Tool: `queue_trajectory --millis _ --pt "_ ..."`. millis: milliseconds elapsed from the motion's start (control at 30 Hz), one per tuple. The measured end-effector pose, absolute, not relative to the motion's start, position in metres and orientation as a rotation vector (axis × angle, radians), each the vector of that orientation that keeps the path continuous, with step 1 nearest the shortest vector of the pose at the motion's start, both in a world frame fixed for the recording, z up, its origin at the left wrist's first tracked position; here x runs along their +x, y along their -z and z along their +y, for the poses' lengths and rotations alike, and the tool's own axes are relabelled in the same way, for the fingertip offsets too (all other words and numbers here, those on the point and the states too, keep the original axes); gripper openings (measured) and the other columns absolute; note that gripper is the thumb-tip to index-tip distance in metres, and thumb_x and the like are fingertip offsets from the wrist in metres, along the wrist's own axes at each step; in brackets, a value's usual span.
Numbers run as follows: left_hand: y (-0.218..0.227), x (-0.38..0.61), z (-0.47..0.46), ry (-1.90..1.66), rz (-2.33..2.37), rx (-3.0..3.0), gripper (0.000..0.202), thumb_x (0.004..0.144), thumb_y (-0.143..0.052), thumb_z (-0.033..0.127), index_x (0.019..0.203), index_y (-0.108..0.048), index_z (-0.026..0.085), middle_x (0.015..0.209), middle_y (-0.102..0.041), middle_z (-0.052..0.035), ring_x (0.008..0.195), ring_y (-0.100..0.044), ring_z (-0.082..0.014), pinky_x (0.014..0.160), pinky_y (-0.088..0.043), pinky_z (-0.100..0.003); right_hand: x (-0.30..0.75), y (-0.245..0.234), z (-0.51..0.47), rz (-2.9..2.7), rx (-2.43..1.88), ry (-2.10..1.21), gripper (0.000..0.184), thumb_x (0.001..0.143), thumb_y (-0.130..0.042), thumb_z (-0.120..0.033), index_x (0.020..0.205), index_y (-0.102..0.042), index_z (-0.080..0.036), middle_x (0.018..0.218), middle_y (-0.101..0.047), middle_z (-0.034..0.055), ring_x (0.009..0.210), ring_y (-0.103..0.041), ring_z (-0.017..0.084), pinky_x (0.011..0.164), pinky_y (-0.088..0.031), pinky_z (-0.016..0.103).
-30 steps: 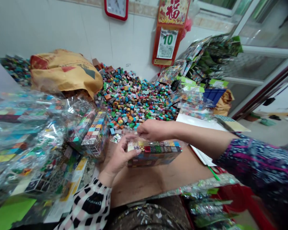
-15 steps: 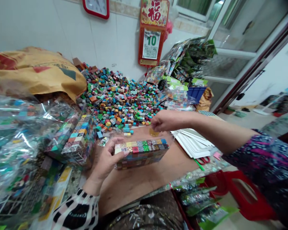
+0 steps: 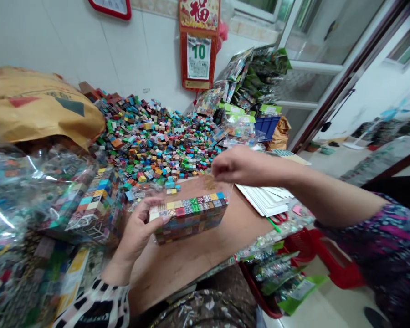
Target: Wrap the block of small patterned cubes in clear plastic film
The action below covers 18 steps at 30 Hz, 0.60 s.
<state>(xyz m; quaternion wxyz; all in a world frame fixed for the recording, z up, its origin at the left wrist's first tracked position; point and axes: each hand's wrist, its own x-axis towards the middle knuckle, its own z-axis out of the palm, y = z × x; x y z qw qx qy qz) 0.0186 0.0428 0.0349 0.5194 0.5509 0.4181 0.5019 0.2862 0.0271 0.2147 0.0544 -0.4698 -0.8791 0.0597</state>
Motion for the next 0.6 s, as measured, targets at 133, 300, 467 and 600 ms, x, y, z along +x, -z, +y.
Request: queue_trajectory --millis 133,300,467,600 --pt "-0.034 0.019 0.045 -1.205 1.012 1.328 0.049 0.060 -0.084 0.035 0.100 -0.060 0.021 0.098 -0.063 -0.0011 0.087 -0.058 -0.0172 0.074 -0.048 -0.026 0.306 -0.230 0.027 -2.477 -1.320 -0.276 0.009 0.085 -0.064 -0.025 0.088 -0.064 -0.017 0.082 -0.062 0.0012 0.074 -0.054 0.014 0.066 -0.038 0.027" --pt "-0.028 0.016 0.049 -1.211 0.987 1.370 0.046 0.064 -0.083 0.034 0.101 -0.059 0.022 0.100 -0.064 -0.0017 0.091 -0.060 -0.0189 0.075 -0.049 -0.027 0.313 -0.214 0.022 -2.760 -1.392 -0.228 0.008 0.078 -0.070 -0.016 0.084 -0.065 -0.017 0.082 -0.062 0.0029 0.076 -0.053 0.015 0.068 -0.038 0.028" --pt "-0.025 0.015 0.051 -1.208 1.020 1.371 0.049 0.060 -0.084 0.036 0.101 -0.060 0.022 0.099 -0.064 -0.0016 0.090 -0.060 -0.0199 0.075 -0.049 -0.028 0.339 -0.217 0.027 -2.246 -1.250 -0.332 0.013 0.087 -0.064 -0.029 0.083 -0.061 -0.017 0.078 -0.058 -0.0001 0.072 -0.051 0.013 0.068 -0.039 0.029" --pt "-0.029 0.017 0.051 -1.236 1.057 1.313 0.051 0.057 -0.086 0.035 0.099 -0.061 0.021 0.100 -0.064 -0.0017 0.091 -0.059 -0.0197 0.076 -0.049 -0.027 0.350 -0.211 0.022 -2.287 -1.208 -0.438 0.032 0.077 -0.076 -0.037 0.101 -0.063 -0.020 0.099 -0.058 0.0035 0.089 -0.052 0.018 0.078 -0.043 0.031"
